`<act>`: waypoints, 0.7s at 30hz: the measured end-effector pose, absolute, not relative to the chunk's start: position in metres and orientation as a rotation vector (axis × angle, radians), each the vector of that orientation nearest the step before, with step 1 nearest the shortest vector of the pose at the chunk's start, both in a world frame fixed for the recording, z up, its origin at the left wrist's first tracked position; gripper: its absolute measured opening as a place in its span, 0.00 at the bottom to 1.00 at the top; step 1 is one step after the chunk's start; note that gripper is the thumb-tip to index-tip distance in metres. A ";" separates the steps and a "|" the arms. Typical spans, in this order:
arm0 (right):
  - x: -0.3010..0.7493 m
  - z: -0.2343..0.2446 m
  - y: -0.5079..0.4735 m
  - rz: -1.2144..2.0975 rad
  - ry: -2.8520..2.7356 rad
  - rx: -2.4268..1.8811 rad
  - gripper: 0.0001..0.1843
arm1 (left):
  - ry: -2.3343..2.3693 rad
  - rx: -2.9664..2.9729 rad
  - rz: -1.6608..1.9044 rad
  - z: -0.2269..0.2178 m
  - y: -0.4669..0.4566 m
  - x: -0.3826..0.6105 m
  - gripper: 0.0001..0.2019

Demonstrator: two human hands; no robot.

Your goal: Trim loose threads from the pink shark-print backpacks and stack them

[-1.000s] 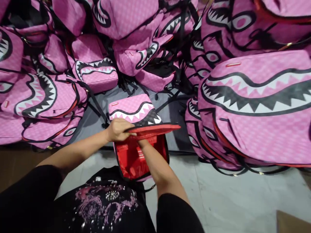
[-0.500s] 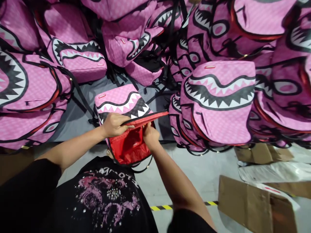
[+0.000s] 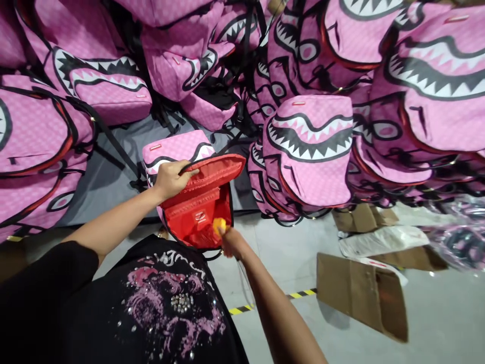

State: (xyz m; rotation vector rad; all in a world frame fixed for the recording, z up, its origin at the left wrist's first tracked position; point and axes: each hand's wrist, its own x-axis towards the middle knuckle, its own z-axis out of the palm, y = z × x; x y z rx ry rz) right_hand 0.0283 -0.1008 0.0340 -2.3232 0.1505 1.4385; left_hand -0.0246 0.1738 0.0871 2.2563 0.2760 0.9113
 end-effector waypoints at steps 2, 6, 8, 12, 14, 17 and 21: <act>0.031 0.017 -0.078 1.322 0.205 -2.162 0.21 | 0.208 2.274 0.894 0.093 0.170 -0.022 0.19; 0.021 -0.017 -0.029 1.204 0.256 -1.687 0.28 | 0.123 2.295 0.942 0.099 0.170 -0.017 0.21; 0.009 -0.030 -0.015 1.177 0.230 -1.475 0.31 | 0.093 2.310 0.964 0.098 0.175 -0.014 0.22; -0.007 -0.047 -0.020 1.263 0.159 -1.118 0.30 | 0.119 2.342 1.010 0.095 0.188 -0.011 0.24; -0.010 -0.052 -0.029 1.263 0.177 -0.931 0.28 | 0.150 2.340 1.043 0.095 0.193 -0.009 0.24; -0.010 -0.057 -0.036 1.213 0.264 -0.817 0.27 | 0.043 2.396 1.037 0.099 0.195 -0.004 0.24; -0.008 -0.058 -0.036 1.237 0.292 -0.833 0.27 | -0.097 2.457 1.072 0.102 0.196 0.003 0.23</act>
